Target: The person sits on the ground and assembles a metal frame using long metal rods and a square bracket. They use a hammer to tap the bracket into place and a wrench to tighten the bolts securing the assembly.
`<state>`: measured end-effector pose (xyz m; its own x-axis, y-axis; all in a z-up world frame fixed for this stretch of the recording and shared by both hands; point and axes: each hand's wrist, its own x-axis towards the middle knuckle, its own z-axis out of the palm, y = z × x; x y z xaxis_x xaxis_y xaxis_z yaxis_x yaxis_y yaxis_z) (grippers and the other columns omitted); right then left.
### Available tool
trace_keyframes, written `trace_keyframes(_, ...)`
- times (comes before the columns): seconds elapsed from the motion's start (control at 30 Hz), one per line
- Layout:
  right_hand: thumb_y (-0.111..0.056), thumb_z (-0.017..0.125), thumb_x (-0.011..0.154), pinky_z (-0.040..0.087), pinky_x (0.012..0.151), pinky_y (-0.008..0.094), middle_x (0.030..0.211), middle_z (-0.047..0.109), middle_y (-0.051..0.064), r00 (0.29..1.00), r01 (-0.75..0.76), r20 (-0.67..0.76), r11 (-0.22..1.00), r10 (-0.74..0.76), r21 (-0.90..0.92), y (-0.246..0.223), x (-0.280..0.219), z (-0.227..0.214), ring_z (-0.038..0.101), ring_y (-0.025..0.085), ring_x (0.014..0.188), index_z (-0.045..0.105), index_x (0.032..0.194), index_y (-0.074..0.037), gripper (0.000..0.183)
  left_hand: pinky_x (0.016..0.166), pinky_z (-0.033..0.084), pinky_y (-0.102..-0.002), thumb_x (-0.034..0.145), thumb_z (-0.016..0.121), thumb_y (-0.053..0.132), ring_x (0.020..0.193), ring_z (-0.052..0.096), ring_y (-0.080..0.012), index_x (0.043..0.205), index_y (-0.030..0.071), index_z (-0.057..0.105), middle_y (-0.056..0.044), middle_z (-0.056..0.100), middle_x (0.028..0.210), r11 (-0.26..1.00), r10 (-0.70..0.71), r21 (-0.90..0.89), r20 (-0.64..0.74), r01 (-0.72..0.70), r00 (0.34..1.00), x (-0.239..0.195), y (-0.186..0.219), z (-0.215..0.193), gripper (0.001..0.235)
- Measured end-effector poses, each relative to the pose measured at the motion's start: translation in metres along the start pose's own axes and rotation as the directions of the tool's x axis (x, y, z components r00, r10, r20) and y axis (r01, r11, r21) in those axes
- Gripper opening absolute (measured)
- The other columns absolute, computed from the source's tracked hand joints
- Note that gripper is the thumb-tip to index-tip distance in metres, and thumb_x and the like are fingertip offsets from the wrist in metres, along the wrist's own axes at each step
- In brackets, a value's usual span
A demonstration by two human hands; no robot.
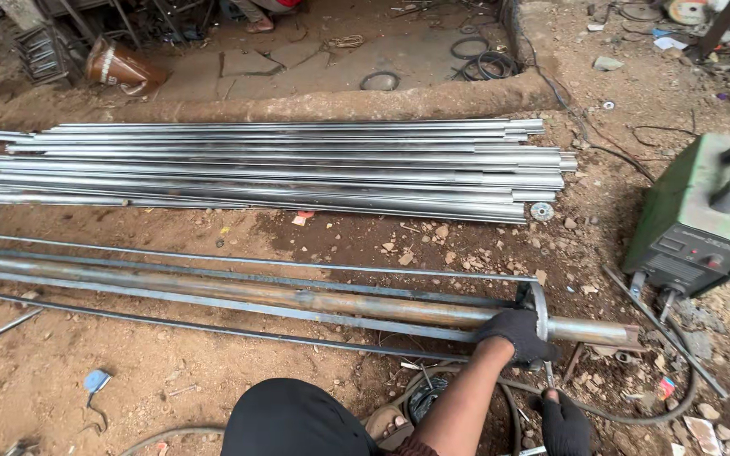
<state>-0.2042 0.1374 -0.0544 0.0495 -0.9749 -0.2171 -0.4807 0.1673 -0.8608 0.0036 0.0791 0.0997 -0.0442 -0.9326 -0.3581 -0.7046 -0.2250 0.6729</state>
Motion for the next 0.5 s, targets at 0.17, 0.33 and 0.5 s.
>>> trace_keyframes(0.17, -0.041, 0.048, 0.110, 0.057, 0.085, 0.042, 0.087, 0.079, 0.022, 0.993, -0.110, -0.058, 0.980, 0.102, -0.163, -0.010, 0.000, 0.006, 0.078, 0.030, 0.082, 0.083, 0.106, -0.004, 0.050, 0.086, 0.061, -0.038, 0.055, 0.080, 0.066, 0.092, 0.078, -0.0325, 0.106, 0.007, 0.080, -0.019, 0.079, 0.108, 0.999, -0.022, 0.027, 0.051, 0.020, 0.998, 0.021, -0.009, 0.009, 0.078)
trace_keyframes(0.33, -0.039, 0.048, 0.110, 0.057, 0.082, 0.044, 0.081, 0.077, 0.022, 0.988, -0.116, -0.125, 0.973, 0.093, -0.197, -0.017, 0.004, 0.024, 0.075, 0.032, 0.078, 0.081, 0.101, -0.003, 0.050, 0.088, 0.060, -0.042, 0.057, 0.077, 0.068, 0.098, 0.076, -0.0350, 0.110, 0.007, 0.081, -0.020, 0.077, 0.113, 0.998, -0.028, 0.059, 0.075, 0.024, 0.997, 0.022, -0.012, 0.014, 0.080)
trace_keyframes(0.5, -0.038, 0.044, 0.111, 0.056, 0.080, 0.046, 0.080, 0.076, 0.023, 0.985, -0.139, -0.131, 0.957, 0.109, -0.253, -0.016, 0.006, 0.050, 0.074, 0.034, 0.078, 0.078, 0.098, -0.002, 0.051, 0.090, 0.060, -0.044, 0.056, 0.075, 0.068, 0.101, 0.077, -0.0356, 0.112, 0.004, 0.080, -0.022, 0.079, 0.114, 0.998, -0.024, 0.067, 0.086, 0.018, 0.996, 0.026, -0.013, 0.019, 0.085)
